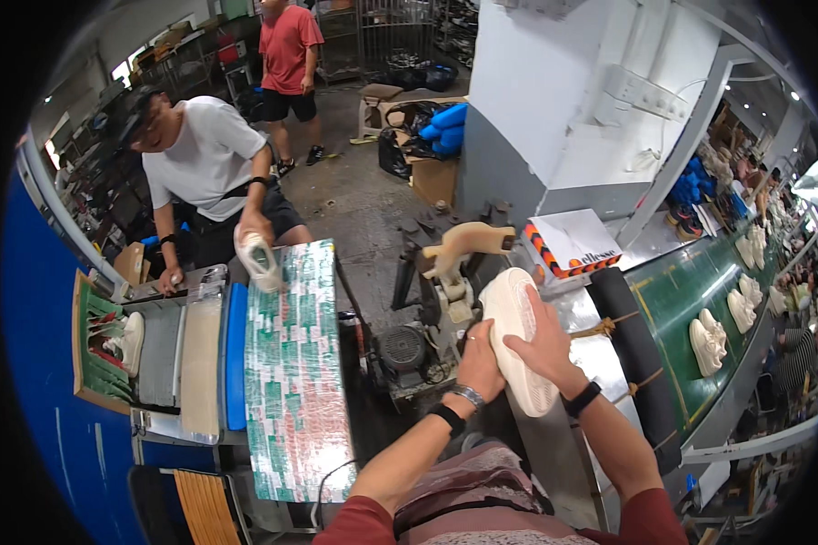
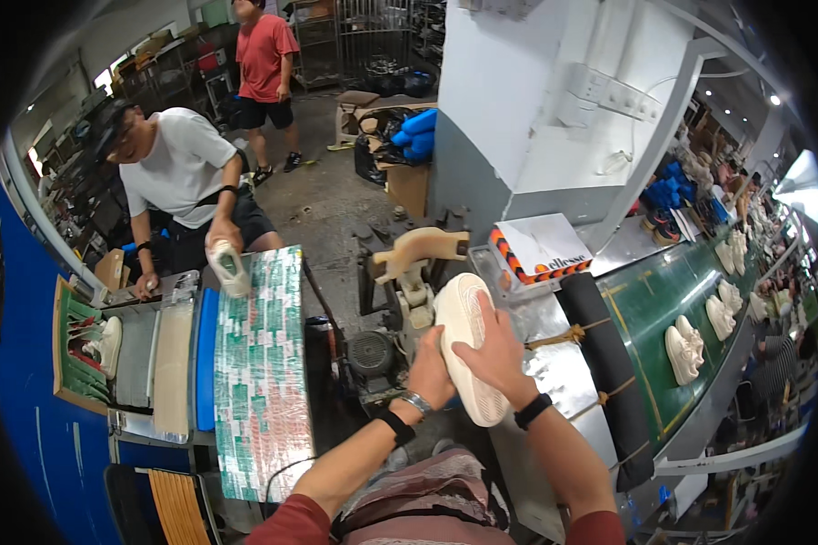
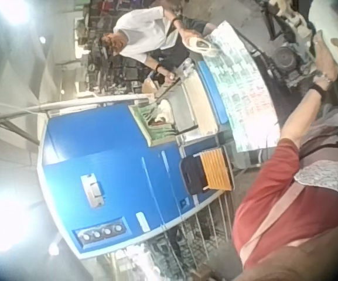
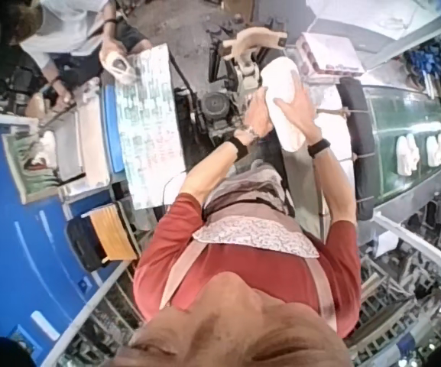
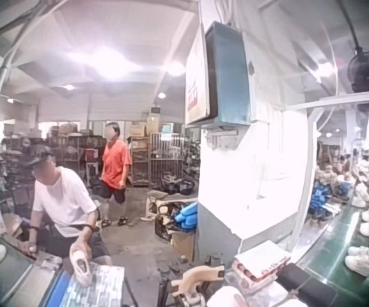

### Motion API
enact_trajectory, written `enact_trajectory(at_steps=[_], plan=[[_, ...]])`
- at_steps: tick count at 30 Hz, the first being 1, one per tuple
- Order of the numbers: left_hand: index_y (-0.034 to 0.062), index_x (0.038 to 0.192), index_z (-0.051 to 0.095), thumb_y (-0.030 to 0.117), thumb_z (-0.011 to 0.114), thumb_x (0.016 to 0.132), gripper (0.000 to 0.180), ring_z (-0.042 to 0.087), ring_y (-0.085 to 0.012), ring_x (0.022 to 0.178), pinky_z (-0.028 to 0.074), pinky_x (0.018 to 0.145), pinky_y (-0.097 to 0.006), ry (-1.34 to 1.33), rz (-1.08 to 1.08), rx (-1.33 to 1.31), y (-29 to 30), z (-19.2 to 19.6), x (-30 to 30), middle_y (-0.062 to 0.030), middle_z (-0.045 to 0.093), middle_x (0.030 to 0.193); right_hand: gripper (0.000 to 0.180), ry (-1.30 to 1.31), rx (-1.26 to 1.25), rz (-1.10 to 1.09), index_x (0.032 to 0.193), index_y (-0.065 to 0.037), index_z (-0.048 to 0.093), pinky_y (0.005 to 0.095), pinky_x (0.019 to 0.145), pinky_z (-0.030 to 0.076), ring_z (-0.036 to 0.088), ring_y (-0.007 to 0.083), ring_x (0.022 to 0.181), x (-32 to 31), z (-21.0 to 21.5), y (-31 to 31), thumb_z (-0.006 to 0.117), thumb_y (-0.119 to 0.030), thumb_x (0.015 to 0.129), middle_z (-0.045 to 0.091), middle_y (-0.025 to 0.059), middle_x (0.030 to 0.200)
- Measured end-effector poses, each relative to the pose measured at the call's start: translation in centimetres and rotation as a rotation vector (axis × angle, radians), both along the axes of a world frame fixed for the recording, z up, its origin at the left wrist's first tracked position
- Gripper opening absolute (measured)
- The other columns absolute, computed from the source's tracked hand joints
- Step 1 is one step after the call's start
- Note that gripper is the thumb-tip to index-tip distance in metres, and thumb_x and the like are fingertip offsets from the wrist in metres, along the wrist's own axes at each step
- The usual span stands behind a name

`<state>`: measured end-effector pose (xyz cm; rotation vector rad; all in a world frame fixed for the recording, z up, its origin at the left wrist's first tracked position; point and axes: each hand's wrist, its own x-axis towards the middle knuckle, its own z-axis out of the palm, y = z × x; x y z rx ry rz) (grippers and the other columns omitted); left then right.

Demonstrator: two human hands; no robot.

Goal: Assembling and organizing shoe components on a factory assembly line.

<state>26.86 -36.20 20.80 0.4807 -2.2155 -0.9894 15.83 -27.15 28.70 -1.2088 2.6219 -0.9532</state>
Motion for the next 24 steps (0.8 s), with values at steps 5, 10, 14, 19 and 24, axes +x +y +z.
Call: enact_trajectory(at_steps=[5,10,14,19,24], plan=[[0.0004,0.139,0.014,0.02,0.084,0.07,0.1,0.054,-0.0425,0.116,0.046,0.097,-0.043,-0.007,0.011,0.275,-0.4,-1.8,-0.1,-0.0288,0.048,0.128,0.09,0.206,0.149,0.12,0.147,-0.009,0.033,0.0486,0.079,0.051,0.059,0.0417,0.095,0.7,2.9,-3.3,0.07,-0.036,0.07,0.049,0.022,0.114],[0.0002,0.143,0.011,0.019,0.08,0.074,0.1,0.055,-0.04,0.119,0.047,0.097,-0.041,-0.004,-0.025,0.464,-0.1,-3.0,-0.2,-0.0292,0.047,0.134,0.087,0.136,0.227,0.211,0.146,-0.009,0.035,0.0492,0.077,0.051,0.061,0.0426,0.09,-0.6,2.5,-3.0,0.071,-0.036,0.07,0.049,0.0236,0.116],[-0.0006,0.146,0.023,0.012,0.072,0.078,0.085,0.055,-0.0373,0.121,0.047,0.096,-0.04,-0.104,-0.069,0.541,0.0,-3.4,0.6,-0.0255,0.052,0.133,0.084,0.207,0.07,0.22,0.145,-0.011,0.037,0.0481,0.079,0.051,0.06,0.0417,0.098,1.2,1.4,-0.5,0.071,-0.032,0.072,0.049,0.0225,0.122],[0.0042,0.139,0.043,0.025,0.059,0.091,0.054,0.057,-0.0271,0.119,0.048,0.091,-0.035,0.257,-0.145,1.306,-0.6,-7.7,-0.5,-0.0145,0.056,0.133,0.085,0.203,0.007,0.165,0.146,-0.008,0.036,0.0471,0.082,0.051,0.058,0.0415,0.102,1.8,1.0,-0.8,0.071,-0.032,0.073,0.049,0.0222,0.124],[0.0078,0.142,0.042,0.06,0.039,0.097,0.069,0.053,-0.0268,0.124,0.045,0.103,-0.041,0.301,-0.297,1.928,1.4,-5.2,-1.8,-0.011,0.052,0.139,0.086,0.176,0.012,0.091,0.145,-0.004,0.035,0.0461,0.087,0.049,0.055,0.0405,0.108,2.8,0.4,-0.3,0.074,-0.025,0.071,0.05,0.0222,0.124]])
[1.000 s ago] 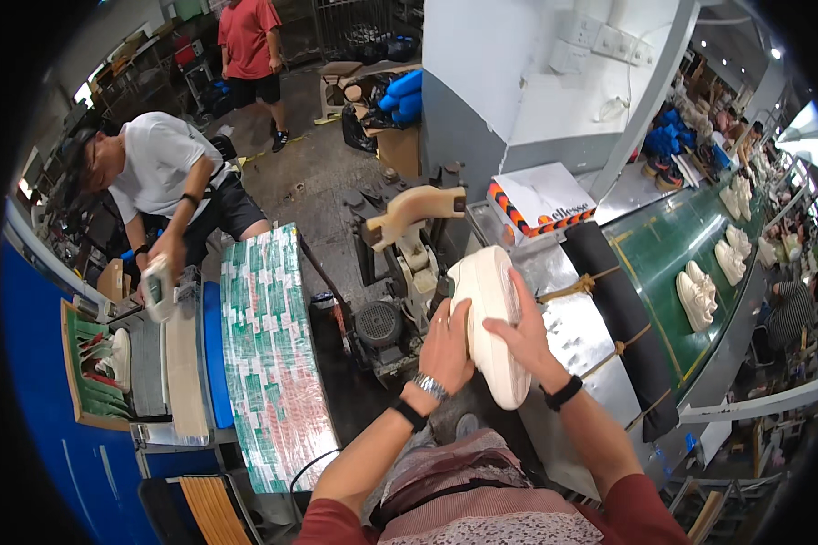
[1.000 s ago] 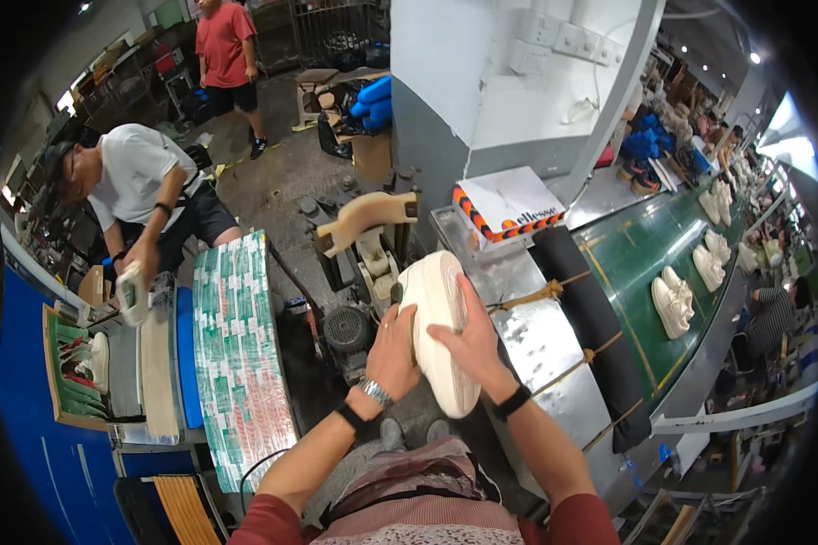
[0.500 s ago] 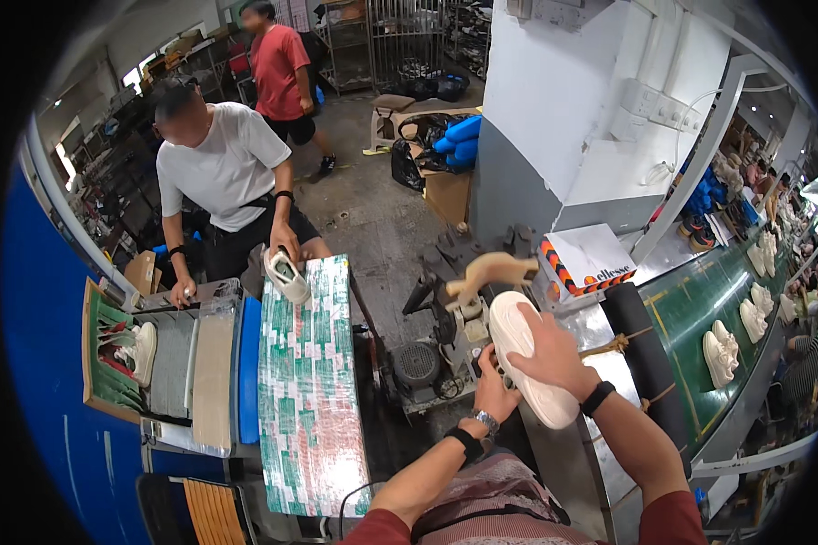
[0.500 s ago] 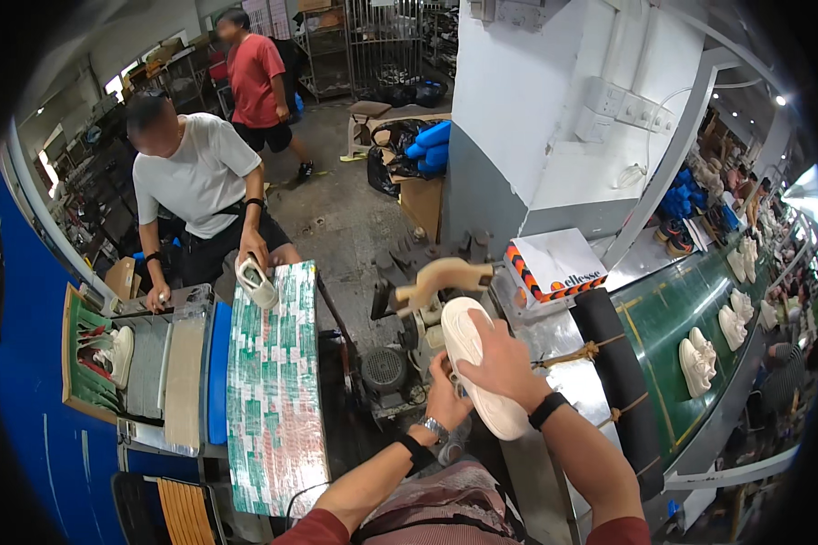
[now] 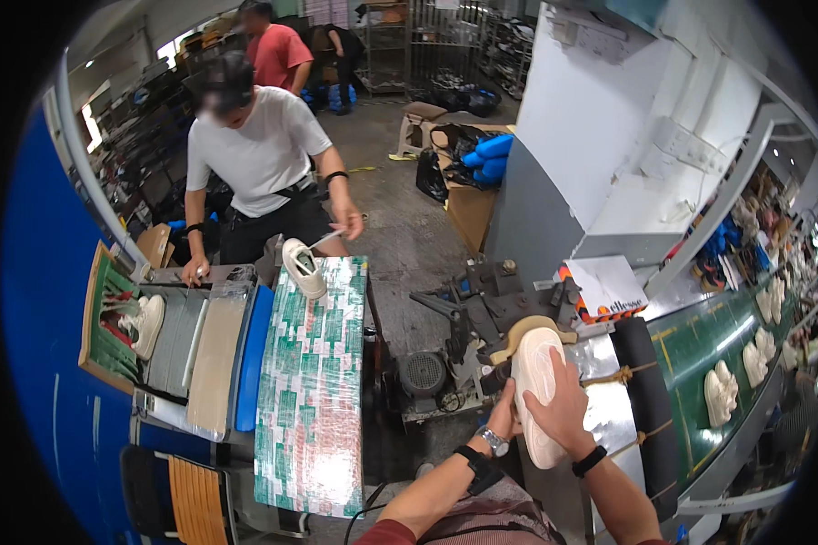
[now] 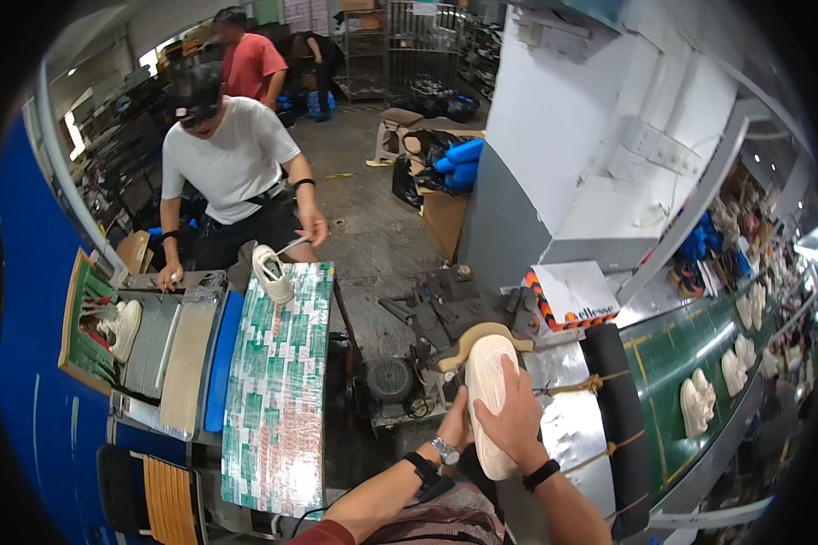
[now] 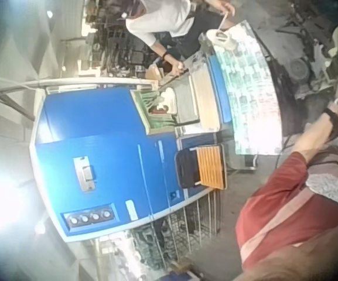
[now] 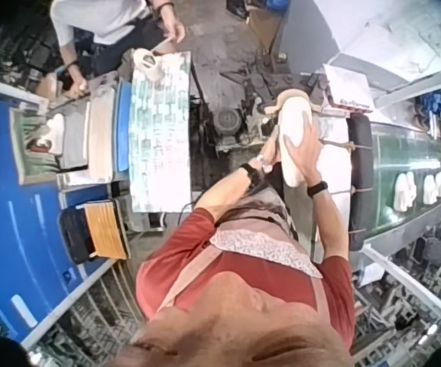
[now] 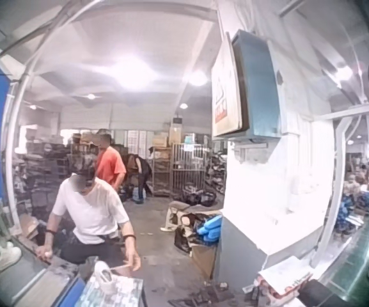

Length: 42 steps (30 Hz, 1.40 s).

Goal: Assembling and organizing shoe components on a factory assembly line.

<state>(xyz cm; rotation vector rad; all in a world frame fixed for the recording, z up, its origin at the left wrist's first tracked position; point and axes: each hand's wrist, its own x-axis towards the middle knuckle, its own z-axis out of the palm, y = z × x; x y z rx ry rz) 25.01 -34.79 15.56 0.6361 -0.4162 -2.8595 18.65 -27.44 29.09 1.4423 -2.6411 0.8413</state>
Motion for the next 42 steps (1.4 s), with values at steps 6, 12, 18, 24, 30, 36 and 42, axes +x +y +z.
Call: enact_trajectory(at_steps=[6,12,18,24,30,36,42], plan=[[0.0037,0.14,0.045,0.069,0.043,0.091,0.082,0.059,-0.0257,0.114,0.048,0.097,-0.037,0.082,0.071,0.078,1.9,-0.7,-1.1,-0.0141,0.057,0.131,0.088,0.068,-0.123,0.034,0.144,-0.002,0.034,0.0449,0.094,0.045,0.052,0.0396,0.114,1.2,-0.5,0.3,0.076,-0.014,0.068,0.051,0.0228,0.127],[-0.0022,0.139,0.046,0.078,0.044,0.084,0.098,0.062,-0.0257,0.11,0.049,0.094,-0.034,-0.078,0.067,-0.068,2.5,-2.5,-1.6,-0.0199,0.057,0.129,0.094,0.153,-0.199,0.001,0.148,-0.005,0.027,0.0477,0.091,0.047,0.05,0.0443,0.113,2.3,-1.0,1.1,0.076,-0.011,0.068,0.047,0.0258,0.128],[-0.0002,0.134,0.051,0.067,0.041,0.094,0.079,0.059,-0.0216,0.113,0.051,0.09,-0.035,-0.208,-0.048,-0.336,4.1,2.1,2.9,-0.0149,0.06,0.125,0.095,0.085,-0.222,-0.074,0.149,-0.003,0.022,0.0472,0.098,0.044,0.048,0.0434,0.122,5.2,-1.1,4.8,0.074,-0.008,0.069,0.043,0.0275,0.135],[0.0013,0.134,0.051,0.037,0.068,0.091,0.059,0.063,-0.0173,0.101,0.05,0.09,-0.031,-0.024,-0.205,-0.45,1.9,3.8,12.2,-0.0073,0.064,0.12,0.065,-0.993,-0.72,-0.239,0.153,-0.009,0.013,0.0425,0.101,0.044,0.058,0.0339,0.114,5.9,-1.9,10.5,0.044,-0.025,0.098,0.053,0.0211,0.132],[-0.003,0.121,0.06,0.044,0.085,0.067,0.075,0.066,-0.0171,0.096,0.05,0.089,-0.03,-0.249,-0.771,-1.219,-2.2,3.2,22.8,-0.013,0.07,0.105,0.062,-2.132,-0.693,0.108,0.134,0.0,0.045,0.048,0.097,0.048,0.059,0.0365,0.111,3.9,-3.0,1.3,0.049,-0.048,0.095,0.058,0.0227,0.123],[-0.0019,0.114,0.064,0.071,0.079,0.054,0.096,0.067,-0.0324,0.097,0.051,0.089,-0.036,-0.72,-0.774,-1.46,-0.9,1.1,26.5,-0.0195,0.069,0.105,0.052,-2.161,-0.705,0.138,0.127,0.0,0.048,0.0465,0.092,0.051,0.063,0.0341,0.102,3.6,-5.5,-0.2,0.063,-0.024,0.084,0.063,0.0222,0.115],[-0.0044,0.108,0.063,0.048,0.091,0.055,0.08,0.07,-0.0232,0.088,0.055,0.08,-0.034,-0.725,-0.483,-1.633,3.0,-0.5,17.1,-0.014,0.072,0.096,0.111,-1.062,-0.551,0.481,0.154,-0.002,0.004,0.041,0.109,0.036,0.042,0.0289,0.134,1.1,1.6,10.2,0.08,-0.017,0.074,0.028,0.0165,0.152]])
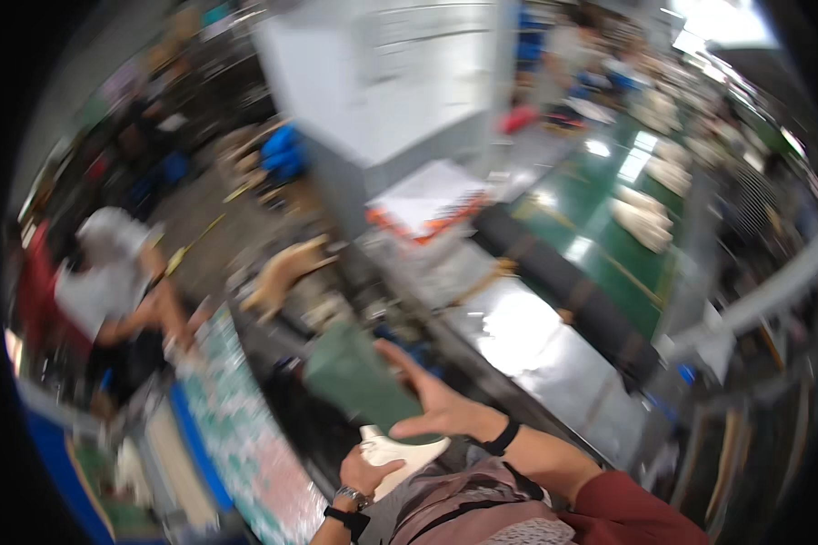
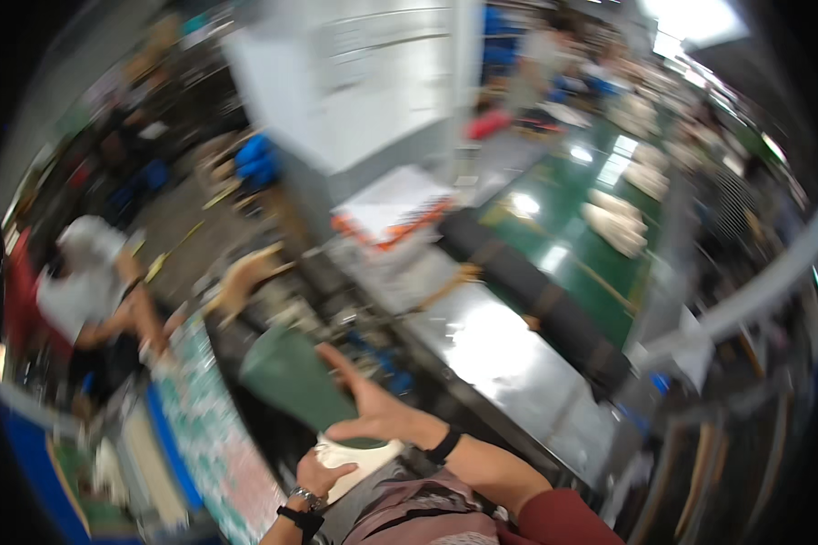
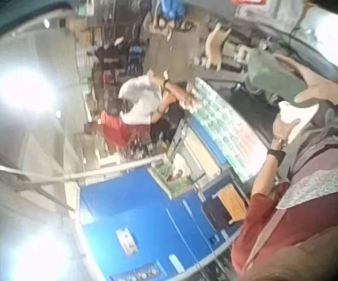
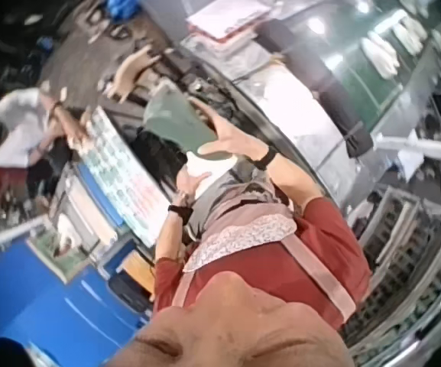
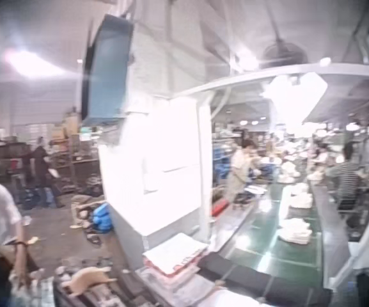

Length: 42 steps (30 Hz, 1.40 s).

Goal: Assembling and organizing shoe components on a factory assembly line.

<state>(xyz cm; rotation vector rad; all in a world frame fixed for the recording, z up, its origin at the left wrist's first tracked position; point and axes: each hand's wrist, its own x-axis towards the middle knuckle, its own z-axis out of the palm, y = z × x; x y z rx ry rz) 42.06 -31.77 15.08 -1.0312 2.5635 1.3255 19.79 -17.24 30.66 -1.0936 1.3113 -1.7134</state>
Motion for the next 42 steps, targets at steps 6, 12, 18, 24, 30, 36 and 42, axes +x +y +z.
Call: enact_trajectory(at_steps=[6,12,18,24,30,36,42], plan=[[-0.0012,0.1,0.066,0.03,0.085,0.066,0.05,0.067,-0.0231,0.082,0.055,0.077,-0.039,0.485,-0.483,0.127,8.9,1.6,-18.1,-0.0124,0.071,0.094,0.113,0.258,0.041,-0.611,0.155,-0.005,-0.001,0.0353,0.112,0.028,0.035,0.0284,0.137,1.0,2.0,18.8,0.076,-0.018,0.073,0.027,0.0191,0.152],[-0.0017,0.123,0.061,0.054,0.06,0.088,0.065,0.062,-0.034,0.106,0.049,0.091,-0.039,0.035,-0.935,-0.755,18.4,1.7,-30.2,-0.0217,0.065,0.115,0.116,0.311,0.091,-1.514,0.155,-0.005,-0.002,0.0348,0.114,0.024,0.029,0.0255,0.138,11.4,6.0,38.3,0.074,-0.015,0.068,0.026,0.0174,0.153],[-0.0027,0.136,0.046,0.047,0.049,0.096,0.064,0.052,-0.0266,0.123,0.044,0.1,-0.032,0.418,-1.325,-0.567,16.3,-18.1,-40.4,-0.0178,0.055,0.132,0.096,0.134,-0.28,-2.456,0.152,-0.004,0.018,0.0379,0.091,0.051,0.06,0.0268,0.104,27.6,14.6,50.9,0.075,-0.015,0.075,0.055,0.0125,0.125],[-0.0039,0.131,0.05,0.045,0.06,0.089,0.066,0.055,-0.0299,0.118,0.045,0.098,-0.036,0.392,-1.43,-0.528,19.7,-22.3,-35.4,-0.0196,0.058,0.127,0.047,0.306,-0.784,-3.021,0.117,-0.003,0.045,0.0401,0.076,0.051,0.06,0.0268,0.092,49.8,23.6,64.3,0.065,-0.026,0.082,0.055,0.012,0.105],[-0.0062,0.125,0.054,0.044,0.074,0.078,0.071,0.059,-0.0379,0.11,0.047,0.096,-0.043,0.144,-0.971,-0.469,13.6,-7.4,-21.2,-0.0258,0.061,0.119,0.059,0.412,-0.092,-2.522,0.145,-0.001,0.033,0.0341,0.088,0.05,0.063,0.0211,0.102,27.1,14.4,58.6,0.058,-0.017,0.094,0.065,0.0125,0.112],[0.0024,0.12,0.062,0.05,0.067,0.078,0.064,0.063,-0.0343,0.11,0.049,0.095,-0.041,-0.382,-0.986,-0.066,11.2,-16.1,-9.4,-0.019,0.067,0.114,0.04,-0.293,0.201,-1.696,0.129,0.0,0.052,0.0269,0.08,0.051,0.065,0.0153,0.089,10.8,-5.4,44.4,0.059,-0.01,0.091,0.069,0.0109,0.103],[0.0052,0.113,0.066,0.04,0.064,0.082,0.047,0.066,-0.0307,0.103,0.052,0.091,-0.038,-0.443,-0.081,-0.01,6.7,-8.8,6.2,-0.014,0.071,0.105,0.034,-0.304,0.571,-0.7,0.116,0.002,0.059,0.027,0.064,0.052,0.067,0.0157,0.075,7.6,-22.6,31.8,0.063,-0.001,0.083,0.071,0.0136,0.093]])
